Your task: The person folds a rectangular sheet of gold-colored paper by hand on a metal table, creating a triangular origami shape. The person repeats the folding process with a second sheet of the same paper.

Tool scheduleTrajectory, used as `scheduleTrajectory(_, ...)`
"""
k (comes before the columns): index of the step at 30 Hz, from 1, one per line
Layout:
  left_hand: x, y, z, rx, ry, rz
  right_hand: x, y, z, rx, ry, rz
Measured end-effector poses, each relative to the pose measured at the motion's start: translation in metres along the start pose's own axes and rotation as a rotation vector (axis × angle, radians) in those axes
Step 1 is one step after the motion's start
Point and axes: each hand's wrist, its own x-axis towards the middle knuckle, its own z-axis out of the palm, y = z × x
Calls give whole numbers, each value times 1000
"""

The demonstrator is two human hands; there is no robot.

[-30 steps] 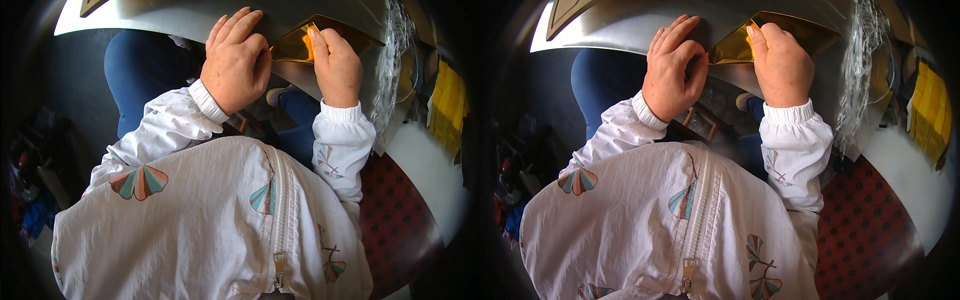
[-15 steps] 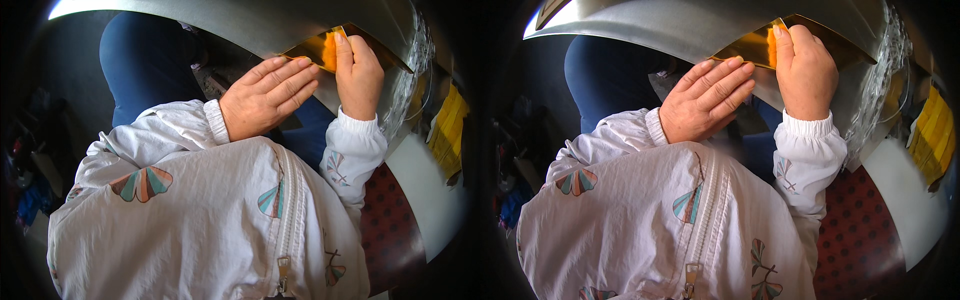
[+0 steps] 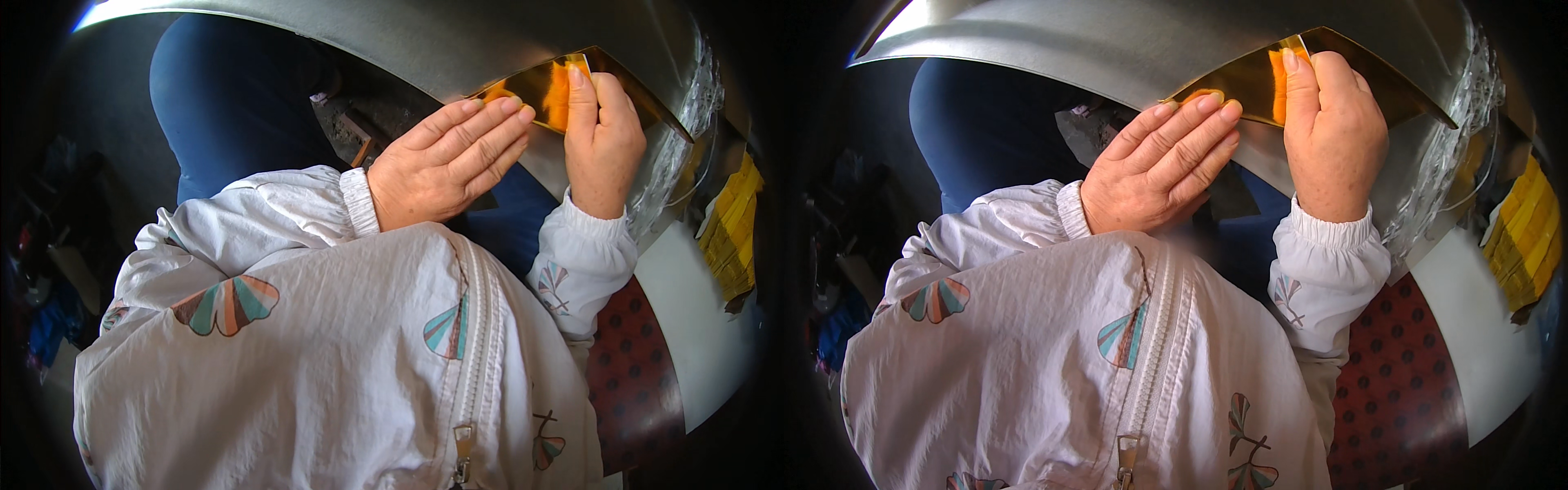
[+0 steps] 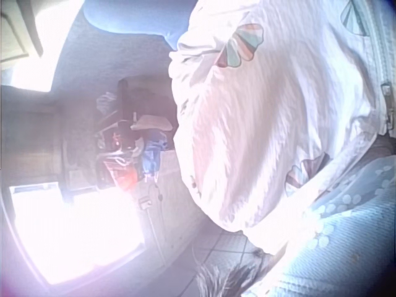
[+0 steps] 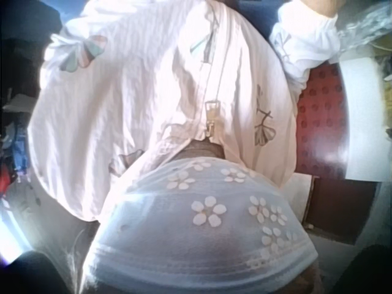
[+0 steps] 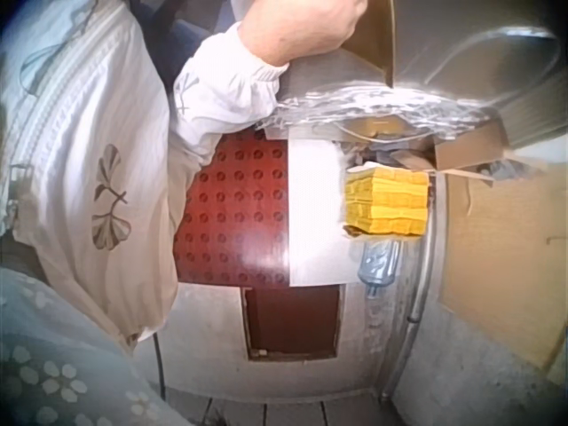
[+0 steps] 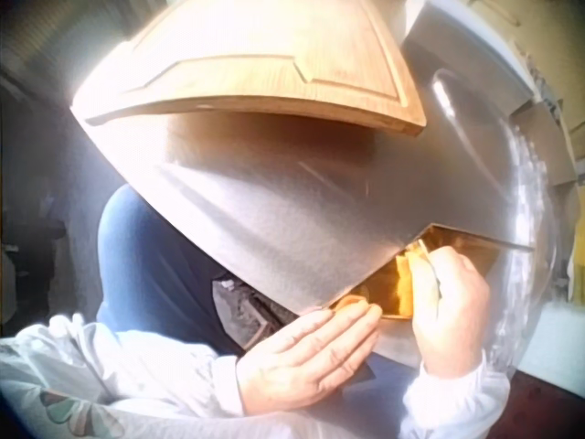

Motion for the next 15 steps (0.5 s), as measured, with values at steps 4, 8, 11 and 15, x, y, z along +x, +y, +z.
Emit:
scheduleTrajectory(4,0,-1,-2,-4,-7,5,-1,1,1,3,-4,26)
scheduleTrajectory(8,6,0,-5,-2,-7,-4,0,1,1,22,15,10)
scheduleTrajectory(11,11,0,-5,25,-16,-30,1,-1,0,9,9,17)
scheduleTrajectory(15,13,-3,-7,69,-58,-11,3,-2,-1,0,-18,10)
